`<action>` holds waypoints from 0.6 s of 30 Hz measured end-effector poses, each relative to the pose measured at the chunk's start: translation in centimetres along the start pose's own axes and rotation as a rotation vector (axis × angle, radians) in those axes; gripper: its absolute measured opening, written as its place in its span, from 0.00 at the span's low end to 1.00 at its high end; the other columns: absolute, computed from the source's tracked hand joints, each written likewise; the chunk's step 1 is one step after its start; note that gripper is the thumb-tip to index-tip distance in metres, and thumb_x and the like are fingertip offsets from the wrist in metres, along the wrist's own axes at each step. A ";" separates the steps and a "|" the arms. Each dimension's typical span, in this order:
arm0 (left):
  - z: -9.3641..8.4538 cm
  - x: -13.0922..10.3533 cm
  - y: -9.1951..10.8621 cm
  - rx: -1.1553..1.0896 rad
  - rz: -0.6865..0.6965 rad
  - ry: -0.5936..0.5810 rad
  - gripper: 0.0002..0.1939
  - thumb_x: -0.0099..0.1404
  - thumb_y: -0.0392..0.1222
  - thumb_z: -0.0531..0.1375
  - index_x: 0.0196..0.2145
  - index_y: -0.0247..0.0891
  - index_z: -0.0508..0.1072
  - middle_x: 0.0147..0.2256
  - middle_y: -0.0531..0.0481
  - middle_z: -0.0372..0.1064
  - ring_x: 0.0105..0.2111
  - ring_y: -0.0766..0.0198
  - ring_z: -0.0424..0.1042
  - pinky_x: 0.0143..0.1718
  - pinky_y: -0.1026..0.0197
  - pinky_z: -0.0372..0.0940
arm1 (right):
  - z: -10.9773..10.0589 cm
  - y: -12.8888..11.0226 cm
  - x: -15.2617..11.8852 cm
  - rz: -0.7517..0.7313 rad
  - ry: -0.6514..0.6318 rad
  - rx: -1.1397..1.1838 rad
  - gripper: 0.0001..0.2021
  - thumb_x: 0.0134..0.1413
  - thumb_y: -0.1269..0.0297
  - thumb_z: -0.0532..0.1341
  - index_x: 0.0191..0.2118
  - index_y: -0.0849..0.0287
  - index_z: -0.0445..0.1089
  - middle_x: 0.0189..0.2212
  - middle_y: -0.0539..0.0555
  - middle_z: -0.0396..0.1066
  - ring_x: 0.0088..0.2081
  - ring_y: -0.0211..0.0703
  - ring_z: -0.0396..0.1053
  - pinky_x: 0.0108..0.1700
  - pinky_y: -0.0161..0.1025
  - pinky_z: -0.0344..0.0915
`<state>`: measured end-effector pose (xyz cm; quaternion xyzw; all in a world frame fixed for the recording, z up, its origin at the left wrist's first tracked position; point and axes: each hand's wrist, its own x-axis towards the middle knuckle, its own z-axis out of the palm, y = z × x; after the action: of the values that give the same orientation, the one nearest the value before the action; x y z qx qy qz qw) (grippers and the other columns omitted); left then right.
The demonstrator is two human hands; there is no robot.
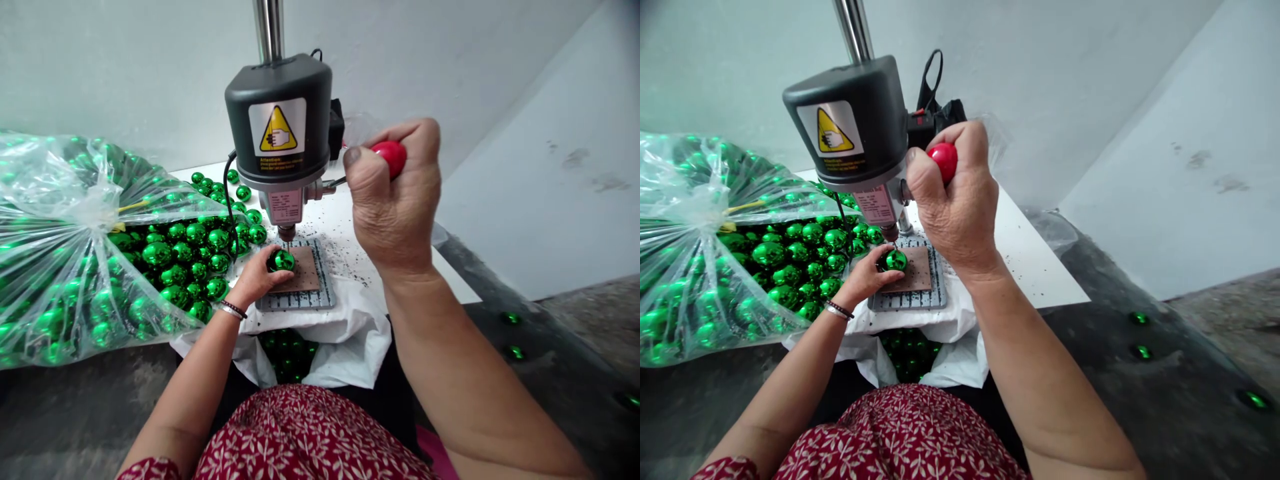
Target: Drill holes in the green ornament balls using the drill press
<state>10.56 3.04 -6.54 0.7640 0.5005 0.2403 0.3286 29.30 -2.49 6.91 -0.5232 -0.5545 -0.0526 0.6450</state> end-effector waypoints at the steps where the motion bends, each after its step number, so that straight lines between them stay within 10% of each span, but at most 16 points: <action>1: 0.1 0.2 0.1 0.008 0.013 -0.007 0.32 0.53 0.42 0.71 0.55 0.38 0.71 0.51 0.45 0.75 0.50 0.53 0.74 0.54 0.53 0.67 | 0.0 0.0 0.0 0.000 0.001 -0.005 0.15 0.63 0.50 0.55 0.37 0.58 0.57 0.34 0.49 0.59 0.39 0.30 0.64 0.44 0.34 0.70; 11: -0.3 0.5 -0.6 0.013 0.143 -0.072 0.33 0.56 0.43 0.68 0.59 0.38 0.70 0.59 0.41 0.70 0.60 0.51 0.68 0.64 0.50 0.60 | 0.0 0.1 0.0 0.034 -0.002 -0.001 0.14 0.62 0.52 0.56 0.37 0.58 0.58 0.35 0.50 0.61 0.40 0.31 0.64 0.48 0.35 0.70; 18: -0.3 0.4 -1.8 -0.163 -0.023 -0.037 0.34 0.58 0.47 0.67 0.61 0.37 0.69 0.56 0.43 0.74 0.55 0.51 0.72 0.61 0.49 0.63 | 0.1 0.2 0.0 0.028 -0.044 0.007 0.15 0.64 0.49 0.54 0.38 0.57 0.56 0.35 0.50 0.61 0.41 0.32 0.65 0.46 0.35 0.69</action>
<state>9.39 4.00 -7.63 0.7332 0.4818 0.2622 0.4018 29.42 -2.34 6.75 -0.5297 -0.5612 -0.0300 0.6353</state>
